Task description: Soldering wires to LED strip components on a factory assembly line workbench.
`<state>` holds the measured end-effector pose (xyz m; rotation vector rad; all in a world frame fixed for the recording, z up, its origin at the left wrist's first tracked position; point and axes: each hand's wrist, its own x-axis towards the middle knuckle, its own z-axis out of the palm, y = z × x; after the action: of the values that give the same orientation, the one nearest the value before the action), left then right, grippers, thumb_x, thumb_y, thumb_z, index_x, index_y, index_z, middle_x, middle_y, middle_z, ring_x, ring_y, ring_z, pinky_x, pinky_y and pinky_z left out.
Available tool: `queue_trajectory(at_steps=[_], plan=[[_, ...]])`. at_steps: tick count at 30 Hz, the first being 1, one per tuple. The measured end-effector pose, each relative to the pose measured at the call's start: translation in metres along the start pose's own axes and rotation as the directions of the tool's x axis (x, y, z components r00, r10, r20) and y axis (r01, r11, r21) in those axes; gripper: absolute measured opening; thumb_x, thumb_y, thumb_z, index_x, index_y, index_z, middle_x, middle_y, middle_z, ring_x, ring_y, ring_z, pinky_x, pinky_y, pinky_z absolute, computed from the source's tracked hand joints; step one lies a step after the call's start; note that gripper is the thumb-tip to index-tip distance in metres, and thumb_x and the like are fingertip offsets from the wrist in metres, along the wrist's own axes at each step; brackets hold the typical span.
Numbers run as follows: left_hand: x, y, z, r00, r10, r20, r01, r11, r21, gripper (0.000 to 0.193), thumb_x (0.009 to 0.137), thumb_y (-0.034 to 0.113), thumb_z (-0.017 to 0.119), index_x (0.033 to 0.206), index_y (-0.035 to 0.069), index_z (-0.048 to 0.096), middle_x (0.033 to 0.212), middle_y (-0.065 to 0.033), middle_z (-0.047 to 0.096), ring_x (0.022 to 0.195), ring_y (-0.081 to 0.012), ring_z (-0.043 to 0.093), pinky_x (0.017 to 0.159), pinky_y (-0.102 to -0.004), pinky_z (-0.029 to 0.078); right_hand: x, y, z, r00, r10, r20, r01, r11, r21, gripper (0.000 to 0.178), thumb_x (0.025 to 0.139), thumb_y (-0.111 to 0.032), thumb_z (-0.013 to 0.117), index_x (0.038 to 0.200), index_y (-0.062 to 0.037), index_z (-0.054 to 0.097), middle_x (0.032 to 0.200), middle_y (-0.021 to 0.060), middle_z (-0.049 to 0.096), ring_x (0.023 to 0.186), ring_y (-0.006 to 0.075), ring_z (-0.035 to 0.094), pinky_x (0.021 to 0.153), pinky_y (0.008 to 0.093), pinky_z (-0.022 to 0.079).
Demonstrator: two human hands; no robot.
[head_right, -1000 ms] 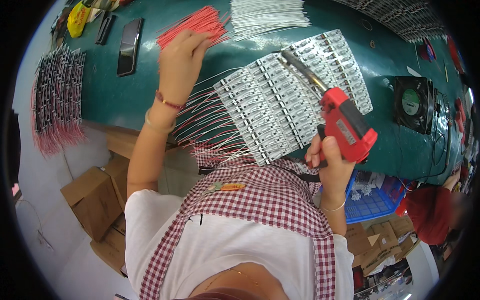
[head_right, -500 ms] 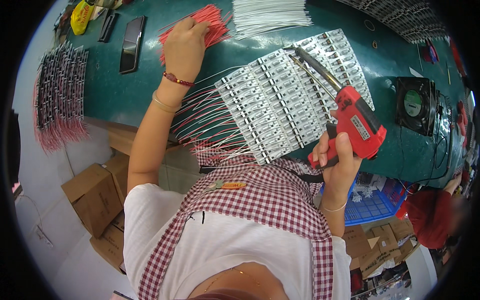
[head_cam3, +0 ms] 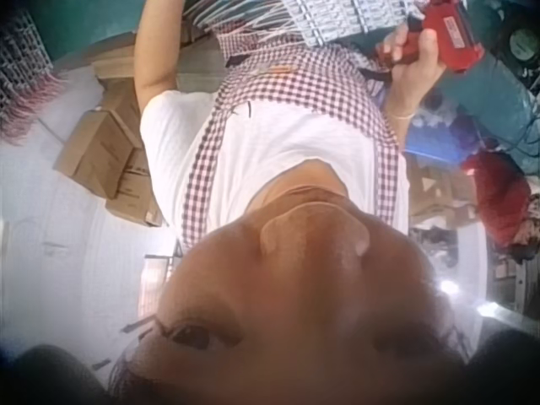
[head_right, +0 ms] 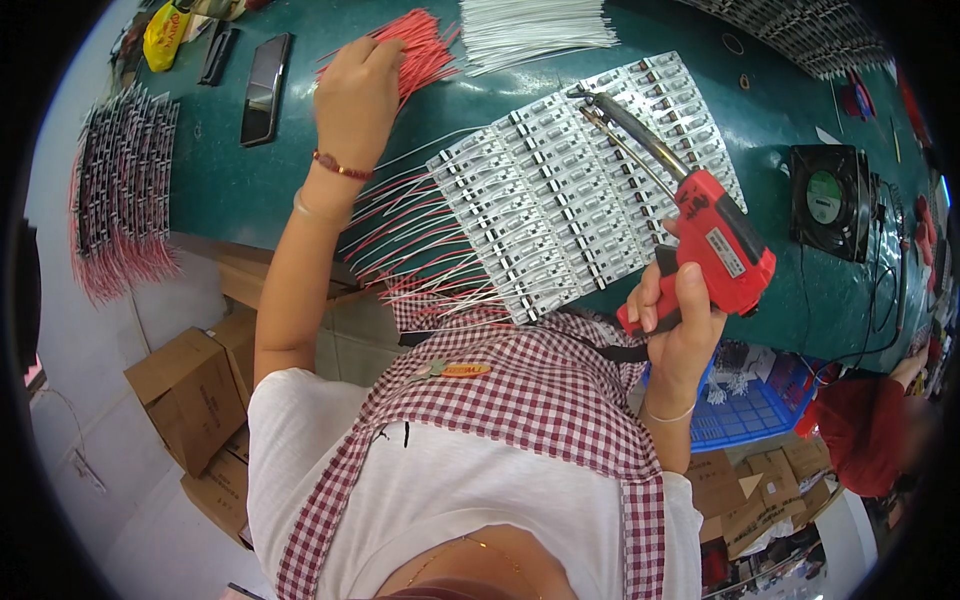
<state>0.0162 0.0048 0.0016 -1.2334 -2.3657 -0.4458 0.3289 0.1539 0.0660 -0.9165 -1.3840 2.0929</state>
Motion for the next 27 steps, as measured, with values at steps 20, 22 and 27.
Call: queue_trajectory(at_steps=[20, 22, 27], plan=[[-0.048, 0.059, -0.014, 0.97, 0.21, 0.121, -0.142, 0.897, -0.417, 0.018, 0.076, 0.003, 0.064, 0.093, -0.002, 0.064, 0.081, -0.0085, 0.048, 0.076, -0.0227, 0.051, 0.065, -0.0335, 0.046, -0.009, 0.023, 0.012, 0.981, 0.19, -0.037, -0.192, 0.932, -0.307, 0.023, 0.09, -0.009, 0.069, 0.11, 0.0019, 0.066, 0.068, 0.0003, 0.06, 0.056, 0.0073, 0.054, 0.052, 0.0229, 0.042], [-0.047, 0.059, -0.015, 0.971, 0.206, 0.122, -0.137, 0.897, -0.42, 0.017, 0.077, 0.003, 0.064, 0.092, -0.002, 0.064, 0.081, -0.0085, 0.047, 0.076, -0.0226, 0.051, 0.064, -0.0334, 0.046, -0.013, 0.027, 0.01, 0.976, 0.205, -0.069, -0.216, 0.916, -0.339, 0.024, 0.088, -0.007, 0.071, 0.11, 0.0009, 0.066, 0.071, 0.0004, 0.061, 0.058, 0.0073, 0.055, 0.053, 0.0232, 0.043], [-0.045, 0.066, -0.02, 0.967, 0.206, 0.153, -0.123, 0.896, -0.427, 0.013, 0.078, 0.004, 0.064, 0.09, -0.002, 0.064, 0.081, -0.0084, 0.047, 0.076, -0.0225, 0.05, 0.065, -0.0333, 0.046, -0.018, 0.03, -0.003, 0.998, 0.053, 0.016, -0.034, 0.821, -0.57, 0.022, 0.093, -0.005, 0.057, 0.112, 0.0072, 0.058, 0.062, 0.0027, 0.051, 0.05, 0.0103, 0.046, 0.05, 0.026, 0.04]])
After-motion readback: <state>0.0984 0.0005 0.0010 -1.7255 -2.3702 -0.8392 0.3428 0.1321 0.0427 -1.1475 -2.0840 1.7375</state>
